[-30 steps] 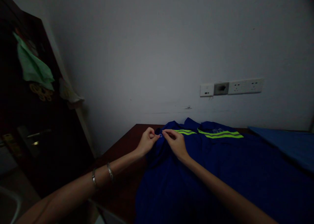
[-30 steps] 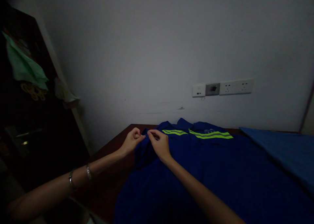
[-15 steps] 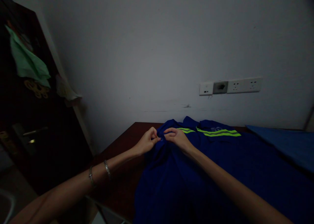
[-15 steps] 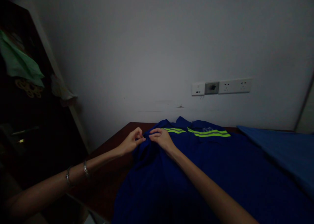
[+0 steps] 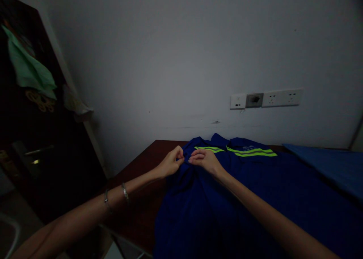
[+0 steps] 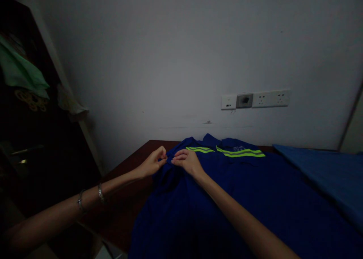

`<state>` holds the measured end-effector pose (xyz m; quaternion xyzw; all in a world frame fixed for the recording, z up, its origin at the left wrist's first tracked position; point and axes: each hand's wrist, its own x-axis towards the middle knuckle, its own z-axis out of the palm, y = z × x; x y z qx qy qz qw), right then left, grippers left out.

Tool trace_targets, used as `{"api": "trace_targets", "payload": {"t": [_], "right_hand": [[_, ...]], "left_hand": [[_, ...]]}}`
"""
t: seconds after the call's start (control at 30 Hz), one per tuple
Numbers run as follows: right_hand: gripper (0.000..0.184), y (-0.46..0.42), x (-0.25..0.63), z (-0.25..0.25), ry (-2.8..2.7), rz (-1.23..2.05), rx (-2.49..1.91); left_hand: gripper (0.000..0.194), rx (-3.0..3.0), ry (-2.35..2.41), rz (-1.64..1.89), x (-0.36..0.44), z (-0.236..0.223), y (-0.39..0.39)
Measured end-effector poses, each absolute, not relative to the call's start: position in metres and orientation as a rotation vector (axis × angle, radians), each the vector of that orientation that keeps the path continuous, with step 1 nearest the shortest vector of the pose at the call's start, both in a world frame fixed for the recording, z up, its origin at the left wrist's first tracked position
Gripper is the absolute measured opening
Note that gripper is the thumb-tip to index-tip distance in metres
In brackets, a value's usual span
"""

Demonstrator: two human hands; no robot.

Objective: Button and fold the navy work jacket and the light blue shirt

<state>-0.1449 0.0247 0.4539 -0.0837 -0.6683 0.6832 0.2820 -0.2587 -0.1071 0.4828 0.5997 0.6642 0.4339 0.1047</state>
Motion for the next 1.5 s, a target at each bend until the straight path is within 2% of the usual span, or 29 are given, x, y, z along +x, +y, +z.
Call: {"api": "trace_targets", "payload": {"t": [0.3, 0.47, 0.67, 1.07, 1.5], "right_hand": [[0.035, 0.016, -0.138, 0.461, -1.75, 1.917, -0.342], [0.038, 0.011, -0.133, 0.459, -1.731, 1.901, -0.38], [0.032, 0.017, -0.135, 0.452, -1.569, 1.937, -0.4], [0.038, -0.001, -0.137, 0.449, -1.534, 1.634, -0.29], [0.036, -0.004, -0.134, 0.45, -1.658, 1.477, -0.217]], "left_hand": [[0.018, 1.809, 2.018, 1.101, -0.261, 0.49, -0.106], [0.018, 1.725, 2.019, 1.174, -0.262, 0.481, -0.099], [0.023, 1.556, 1.931, 1.294, -0.259, 0.477, -0.094], [0.022, 1.323, 1.988, 1.624, -0.236, 0.475, -0.097], [0.032, 1.237, 1.858, 1.666, -0.239, 0.468, -0.1]]}}
